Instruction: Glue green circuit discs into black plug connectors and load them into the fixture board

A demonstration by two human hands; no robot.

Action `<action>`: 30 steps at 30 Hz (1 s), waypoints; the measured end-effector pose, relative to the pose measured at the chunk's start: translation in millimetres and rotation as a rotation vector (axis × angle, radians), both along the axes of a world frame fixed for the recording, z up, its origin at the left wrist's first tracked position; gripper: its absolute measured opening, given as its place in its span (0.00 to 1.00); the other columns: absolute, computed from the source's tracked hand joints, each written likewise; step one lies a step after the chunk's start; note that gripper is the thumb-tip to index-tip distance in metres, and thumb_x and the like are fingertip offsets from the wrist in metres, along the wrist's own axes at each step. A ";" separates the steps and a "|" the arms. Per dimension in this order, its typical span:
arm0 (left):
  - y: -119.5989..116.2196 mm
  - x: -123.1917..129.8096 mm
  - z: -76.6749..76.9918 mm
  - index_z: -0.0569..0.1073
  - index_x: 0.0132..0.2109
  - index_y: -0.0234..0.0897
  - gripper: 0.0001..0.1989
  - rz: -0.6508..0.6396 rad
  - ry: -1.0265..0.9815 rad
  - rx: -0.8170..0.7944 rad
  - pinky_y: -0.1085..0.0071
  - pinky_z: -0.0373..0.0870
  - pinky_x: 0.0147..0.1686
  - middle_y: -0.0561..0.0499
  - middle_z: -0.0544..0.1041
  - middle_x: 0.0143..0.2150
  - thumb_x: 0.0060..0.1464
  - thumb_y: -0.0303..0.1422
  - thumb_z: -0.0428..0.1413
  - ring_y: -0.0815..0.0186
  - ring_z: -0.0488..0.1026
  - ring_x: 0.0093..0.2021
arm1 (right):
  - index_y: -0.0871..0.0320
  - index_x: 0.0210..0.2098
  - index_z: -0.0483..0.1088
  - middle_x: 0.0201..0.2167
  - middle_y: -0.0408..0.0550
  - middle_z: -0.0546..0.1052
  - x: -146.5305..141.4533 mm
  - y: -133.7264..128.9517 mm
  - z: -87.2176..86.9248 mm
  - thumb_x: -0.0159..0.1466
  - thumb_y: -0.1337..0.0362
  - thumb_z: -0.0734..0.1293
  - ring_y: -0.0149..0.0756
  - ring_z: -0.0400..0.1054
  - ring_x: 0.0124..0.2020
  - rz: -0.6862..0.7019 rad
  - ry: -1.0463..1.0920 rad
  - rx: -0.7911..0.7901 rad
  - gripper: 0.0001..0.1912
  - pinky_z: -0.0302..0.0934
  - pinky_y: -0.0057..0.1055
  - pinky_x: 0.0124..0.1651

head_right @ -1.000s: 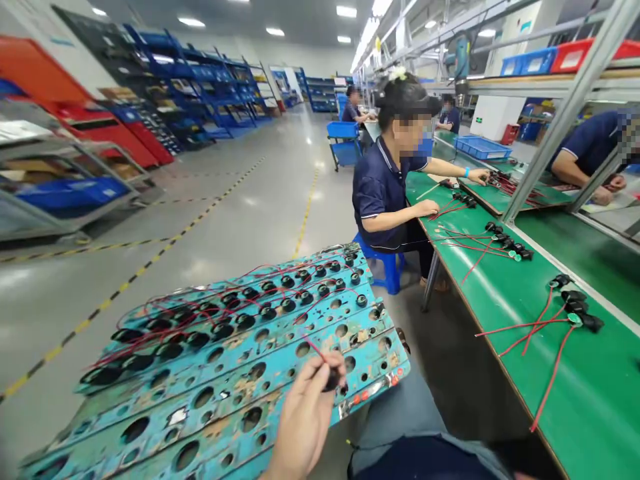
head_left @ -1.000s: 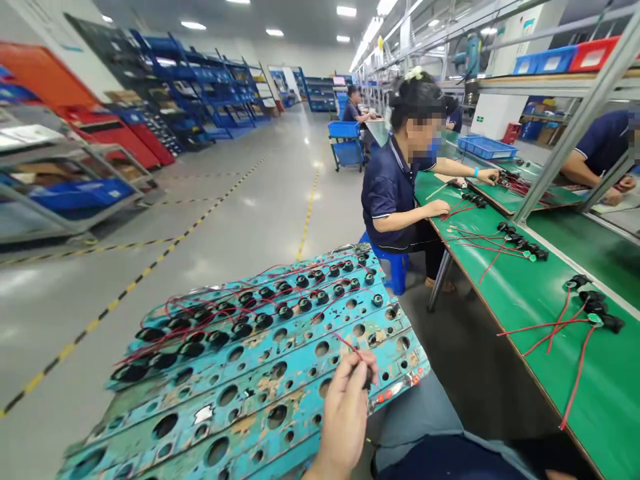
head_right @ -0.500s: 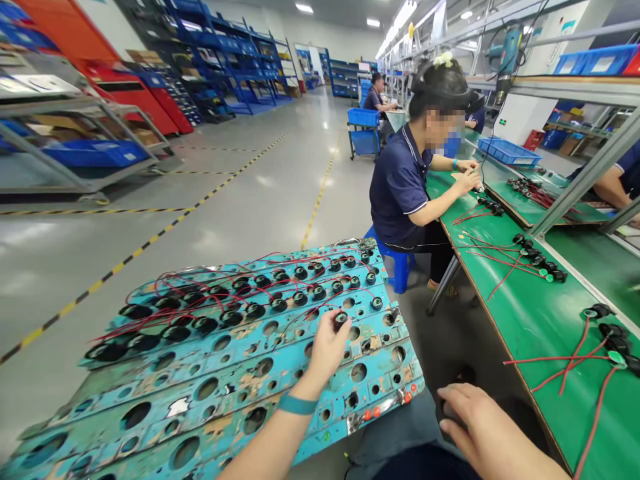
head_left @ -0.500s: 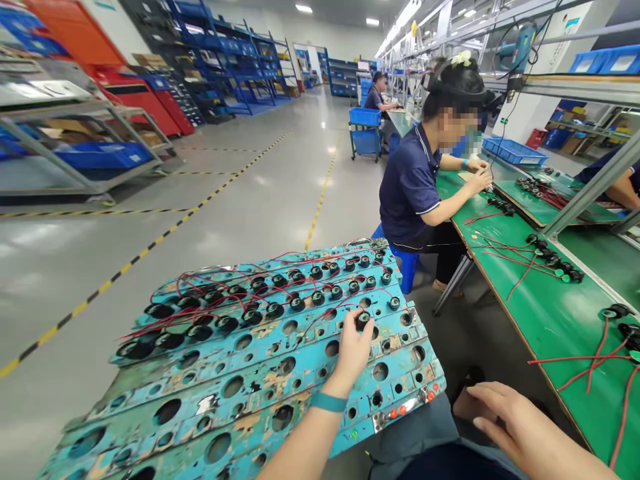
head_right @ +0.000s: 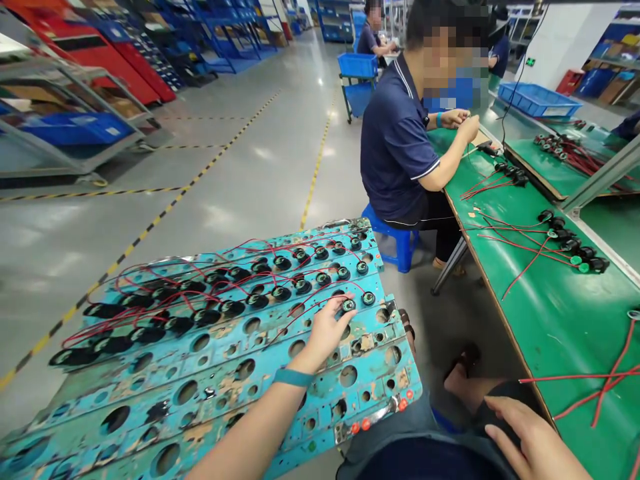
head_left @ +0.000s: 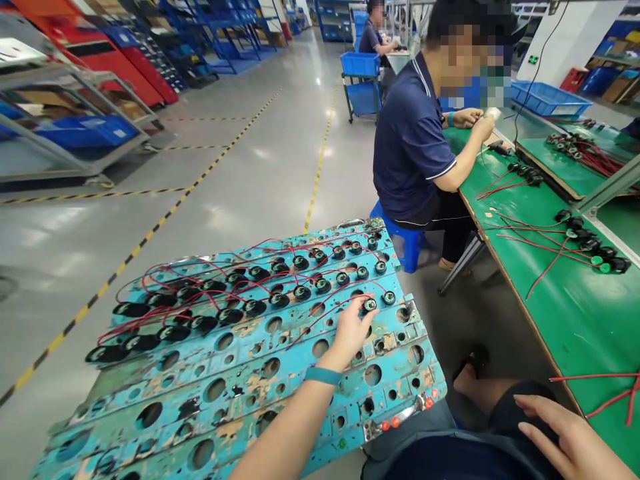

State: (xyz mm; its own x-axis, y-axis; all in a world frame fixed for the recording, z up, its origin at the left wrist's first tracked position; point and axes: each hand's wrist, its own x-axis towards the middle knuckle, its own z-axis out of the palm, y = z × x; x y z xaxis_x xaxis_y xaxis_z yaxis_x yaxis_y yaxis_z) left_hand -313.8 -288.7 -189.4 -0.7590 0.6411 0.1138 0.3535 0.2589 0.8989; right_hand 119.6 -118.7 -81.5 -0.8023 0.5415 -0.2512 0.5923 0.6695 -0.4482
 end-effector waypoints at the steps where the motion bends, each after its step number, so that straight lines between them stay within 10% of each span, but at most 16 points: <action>1: -0.3 -1.0 0.1 0.75 0.50 0.41 0.14 -0.005 0.022 -0.016 0.52 0.71 0.57 0.43 0.81 0.53 0.56 0.34 0.61 0.52 0.77 0.56 | 0.52 0.53 0.77 0.53 0.53 0.80 -4.7 -0.5 0.8 0.69 0.48 0.64 0.48 0.76 0.53 0.022 0.008 0.004 0.22 0.73 0.39 0.55; 5: -2.7 -0.8 1.9 0.75 0.52 0.40 0.16 0.014 0.114 -0.065 0.50 0.71 0.58 0.41 0.80 0.56 0.56 0.35 0.61 0.50 0.76 0.57 | 0.53 0.54 0.76 0.52 0.54 0.80 -65.7 -11.8 14.9 0.72 0.55 0.62 0.47 0.76 0.52 0.141 0.112 0.062 0.17 0.72 0.41 0.56; 9: -17.4 9.1 11.1 0.74 0.56 0.39 0.21 0.065 0.225 -0.085 0.51 0.72 0.58 0.40 0.79 0.58 0.55 0.38 0.63 0.49 0.75 0.58 | 0.57 0.53 0.74 0.45 0.57 0.80 -189.0 -37.4 29.6 0.73 0.61 0.59 0.46 0.77 0.44 0.288 0.126 0.095 0.16 0.72 0.40 0.49; 15: -58.1 13.0 27.0 0.71 0.58 0.36 0.18 0.228 0.400 -0.109 0.61 0.77 0.37 0.49 0.79 0.33 0.65 0.39 0.53 0.60 0.77 0.31 | 0.61 0.52 0.72 0.42 0.57 0.81 -333.7 -70.0 12.6 0.71 0.56 0.64 0.47 0.78 0.42 0.243 -0.001 0.111 0.17 0.71 0.36 0.44; 24: -36.5 -49.8 22.6 0.79 0.46 0.41 0.14 0.147 0.557 -0.136 0.59 0.76 0.46 0.43 0.82 0.41 0.63 0.38 0.50 0.54 0.80 0.42 | 0.62 0.50 0.72 0.40 0.48 0.80 -361.8 -70.5 -14.3 0.73 0.60 0.65 0.36 0.77 0.37 0.252 -0.117 0.180 0.12 0.74 0.38 0.43; 30: -27.6 -60.7 23.9 0.77 0.31 0.48 0.06 0.046 0.588 -0.024 0.58 0.77 0.34 0.50 0.81 0.26 0.51 0.38 0.55 0.52 0.80 0.29 | 0.56 0.48 0.72 0.37 0.42 0.83 -354.5 -67.8 1.5 0.71 0.54 0.61 0.36 0.76 0.32 0.325 -0.066 0.257 0.14 0.70 0.30 0.31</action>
State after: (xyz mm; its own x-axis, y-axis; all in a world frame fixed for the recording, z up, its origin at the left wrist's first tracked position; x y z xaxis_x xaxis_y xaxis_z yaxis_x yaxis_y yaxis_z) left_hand -374.4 -316.2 -165.4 -0.5998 0.6166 0.5099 0.7788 0.3039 0.5487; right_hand -234.9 -186.5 -80.0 -0.9284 0.3150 -0.1972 0.3539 0.9113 -0.2104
